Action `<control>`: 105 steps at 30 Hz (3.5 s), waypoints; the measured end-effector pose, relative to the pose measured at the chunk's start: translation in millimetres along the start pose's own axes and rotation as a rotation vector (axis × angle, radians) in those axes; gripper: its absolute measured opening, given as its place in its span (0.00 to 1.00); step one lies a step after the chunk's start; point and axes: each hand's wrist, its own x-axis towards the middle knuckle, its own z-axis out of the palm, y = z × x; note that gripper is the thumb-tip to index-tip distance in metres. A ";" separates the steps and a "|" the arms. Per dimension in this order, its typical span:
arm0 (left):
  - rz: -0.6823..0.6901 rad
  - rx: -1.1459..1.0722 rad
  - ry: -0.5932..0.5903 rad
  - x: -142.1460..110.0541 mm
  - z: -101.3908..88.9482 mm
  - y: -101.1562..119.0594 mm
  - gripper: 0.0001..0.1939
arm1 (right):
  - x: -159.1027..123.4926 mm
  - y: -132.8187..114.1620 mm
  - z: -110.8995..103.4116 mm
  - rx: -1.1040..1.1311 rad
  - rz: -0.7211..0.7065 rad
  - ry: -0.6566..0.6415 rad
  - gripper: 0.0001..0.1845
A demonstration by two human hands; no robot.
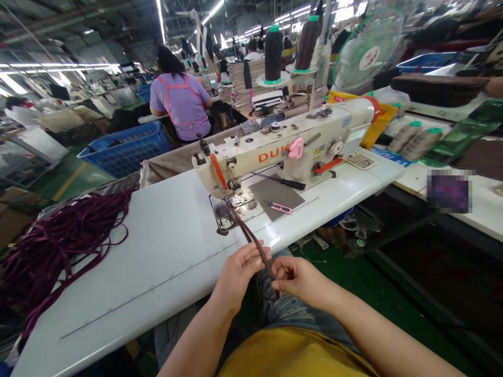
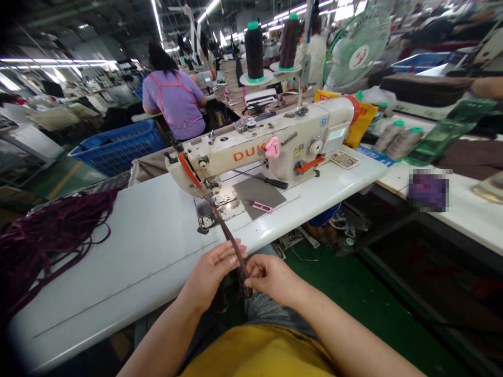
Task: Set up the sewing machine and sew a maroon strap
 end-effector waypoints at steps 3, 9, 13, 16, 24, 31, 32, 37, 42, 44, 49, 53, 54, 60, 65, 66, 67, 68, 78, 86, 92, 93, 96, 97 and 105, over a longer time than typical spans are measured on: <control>-0.017 -0.056 0.011 0.5 0.9 -0.1 0.28 | -0.5 1.8 -3.5 -0.052 -0.002 0.002 0.11; -0.046 -0.089 0.036 0.8 4.0 2.7 0.30 | 0.6 8.3 -7.0 -0.068 -0.005 0.013 0.11; -0.033 -0.071 0.033 1.1 3.6 1.2 0.31 | 0.8 9.4 -7.9 -0.068 0.002 0.010 0.12; -0.016 -0.048 0.032 1.5 3.5 -0.1 0.31 | 1.1 10.1 -8.0 -0.068 0.001 0.005 0.13; 0.013 0.004 0.067 1.6 5.7 2.3 0.32 | 1.8 12.3 -5.3 -0.021 0.023 -0.023 0.15; 0.074 -0.012 0.069 4.0 5.2 -1.8 0.38 | 2.2 11.5 -1.4 0.095 0.026 -0.099 0.24; 0.073 -0.014 0.076 4.4 5.1 -2.8 0.38 | 2.2 11.5 -0.9 0.113 0.027 -0.110 0.25; 0.060 -0.049 0.112 5.3 4.0 -6.0 0.45 | 2.0 11.2 -0.2 0.116 0.034 -0.127 0.27; 0.050 -0.071 0.145 8.7 2.4 -2.9 0.54 | 2.8 11.5 0.7 0.089 0.037 -0.123 0.28; 0.066 -0.083 0.162 11.5 1.5 -0.8 0.55 | 4.1 12.9 1.7 0.078 0.038 -0.127 0.27; 0.100 -0.085 0.205 17.7 -0.9 1.9 0.57 | 8.0 17.3 3.0 0.084 0.039 -0.146 0.26; 0.098 -0.068 0.170 18.0 -2.7 3.6 0.55 | 8.3 16.5 2.9 0.091 0.033 -0.166 0.24; 0.093 -0.064 0.149 17.5 -3.3 4.4 0.54 | 8.0 15.8 3.0 0.093 0.035 -0.167 0.24; 0.081 -0.070 0.070 14.1 -7.8 9.5 0.55 | 7.0 16.4 4.0 0.123 0.063 -0.162 0.26; 0.093 -0.091 0.004 11.5 -10.9 11.0 0.54 | 6.5 21.4 2.7 0.151 0.078 -0.150 0.26; 0.097 -0.098 -0.002 11.0 -11.2 10.7 0.53 | 6.3 22.2 2.4 0.160 0.078 -0.145 0.26; 0.100 -0.102 -0.004 10.6 -11.4 10.1 0.53 | 6.2 22.8 2.1 0.173 0.079 -0.141 0.26; 0.101 -0.102 0.000 10.2 -11.5 9.3 0.52 | 6.2 23.5 1.8 0.188 0.079 -0.138 0.26; 0.098 -0.074 0.004 9.7 -12.9 4.9 0.50 | 5.4 23.7 3.1 0.247 0.100 -0.158 0.29; 0.155 -0.030 0.112 13.3 -8.5 5.6 0.47 | 0.0 17.2 2.9 0.223 0.074 -0.103 0.27; 0.181 0.019 0.196 13.3 -2.7 9.6 0.44 | -3.2 11.6 0.1 0.173 0.048 -0.111 0.23; 0.181 0.022 0.201 13.0 -2.0 10.0 0.45 | -3.3 11.4 -0.3 0.176 0.051 -0.115 0.23; 0.180 0.023 0.213 12.4 -0.8 10.1 0.45 | -4.1 10.7 -0.9 0.185 0.061 -0.128 0.23; 0.179 0.023 0.217 12.1 -0.6 10.0 0.45 | -4.6 10.3 -1.0 0.186 0.064 -0.131 0.23; 0.174 0.021 0.216 9.6 -0.6 10.6 0.43 | -9.6 8.6 -1.4 0.179 0.085 -0.143 0.23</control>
